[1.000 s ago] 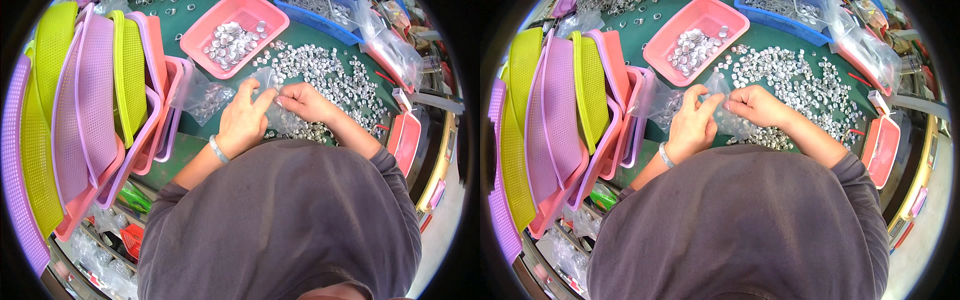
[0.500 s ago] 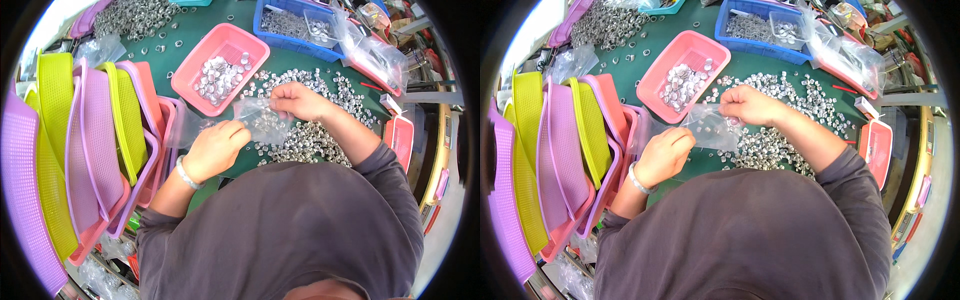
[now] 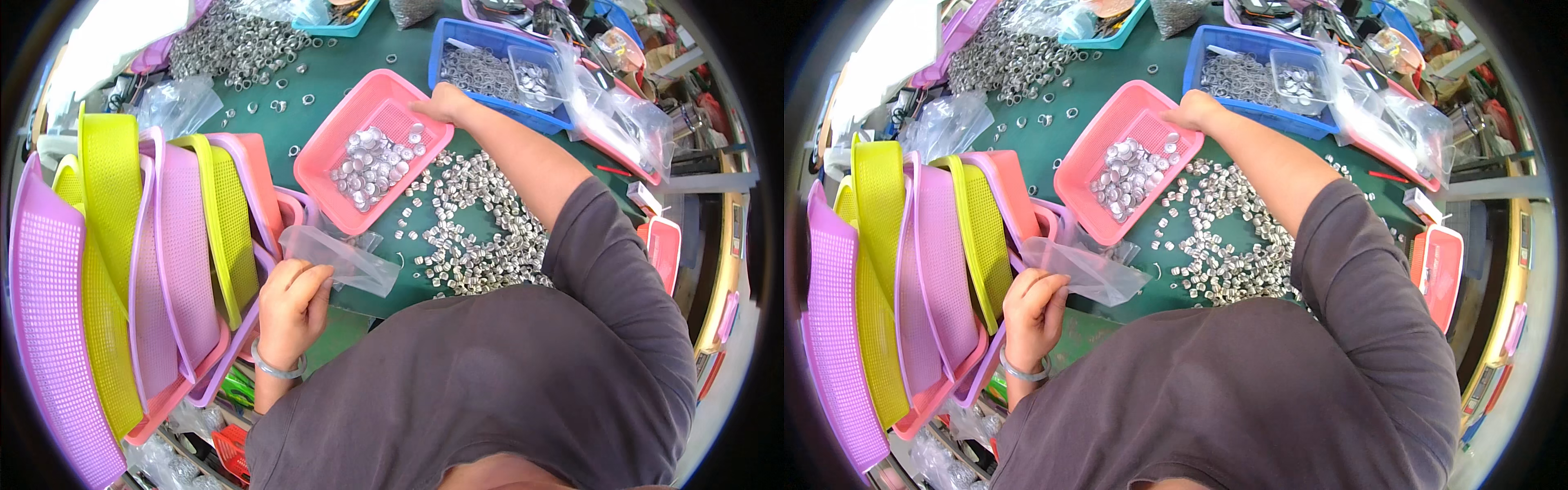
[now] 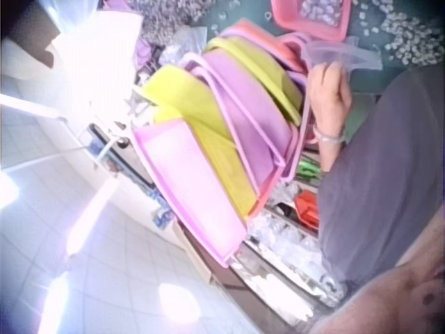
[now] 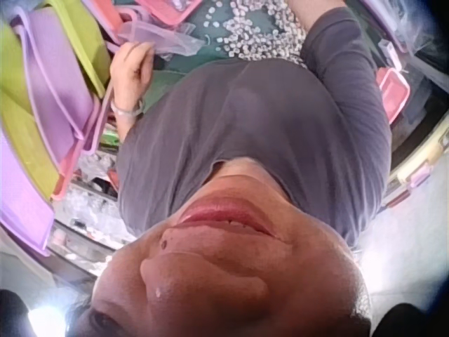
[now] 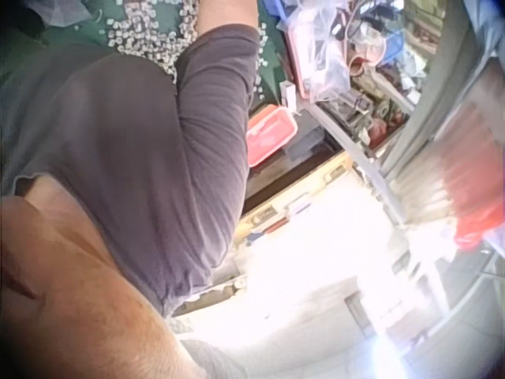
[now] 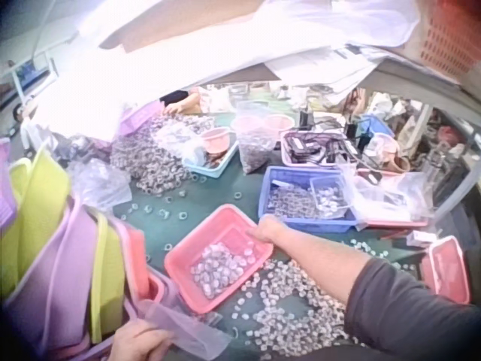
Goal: The person sorts small silver metal parts on a green table, picking them up by hand and placing them into pink plastic baskets and clear plastic bags. The person moves around the workspace to transfer parts between containers and bags.
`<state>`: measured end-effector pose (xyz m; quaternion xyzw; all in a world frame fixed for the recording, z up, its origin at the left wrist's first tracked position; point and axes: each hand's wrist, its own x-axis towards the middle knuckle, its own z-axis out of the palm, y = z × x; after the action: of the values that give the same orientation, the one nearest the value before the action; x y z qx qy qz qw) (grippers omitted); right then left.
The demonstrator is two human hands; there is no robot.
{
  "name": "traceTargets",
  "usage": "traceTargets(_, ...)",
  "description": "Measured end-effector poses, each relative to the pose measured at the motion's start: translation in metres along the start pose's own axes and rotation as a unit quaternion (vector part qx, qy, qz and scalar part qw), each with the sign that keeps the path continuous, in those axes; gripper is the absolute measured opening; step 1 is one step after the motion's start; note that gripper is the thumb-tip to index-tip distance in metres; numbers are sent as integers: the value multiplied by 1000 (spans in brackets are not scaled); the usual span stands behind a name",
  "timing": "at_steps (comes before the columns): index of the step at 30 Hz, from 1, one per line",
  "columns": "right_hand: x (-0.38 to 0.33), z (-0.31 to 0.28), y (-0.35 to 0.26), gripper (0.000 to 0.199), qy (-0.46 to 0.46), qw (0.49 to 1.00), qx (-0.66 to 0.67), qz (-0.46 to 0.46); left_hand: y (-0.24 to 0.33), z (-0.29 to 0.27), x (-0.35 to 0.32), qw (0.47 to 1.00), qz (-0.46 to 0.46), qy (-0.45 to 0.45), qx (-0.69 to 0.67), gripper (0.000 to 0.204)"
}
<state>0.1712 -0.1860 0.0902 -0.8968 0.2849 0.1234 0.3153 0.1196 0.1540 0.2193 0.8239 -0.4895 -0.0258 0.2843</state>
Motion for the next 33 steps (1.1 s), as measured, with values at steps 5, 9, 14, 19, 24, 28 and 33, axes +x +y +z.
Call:
traceTargets(5,20,5,-3,24,-105,994,-1,-33,-5,2,-15,999,-48,-3,-14,12)
traceTargets(9,-1,8,-3,38,-159,926,337,-62,-5,2,-18,999,-50,-6,-15,10)
traceTargets(14,-40,-19,6,55,-96,866,489,-37,3,-1,-5,1000,-13,10,11,8)
traceTargets(19,-72,-89,44,50,60,848,521,-80,16,-11,27,995,8,22,94,5)
traceTargets(24,-120,-136,41,56,220,787,570,-90,2,3,88,982,59,40,174,2)
traceTargets(28,-111,-156,63,53,268,792,531,-138,-70,60,160,965,-3,-138,222,8)
traceTargets(33,-98,-139,40,52,265,797,522,-147,-119,115,191,976,38,-146,158,7)
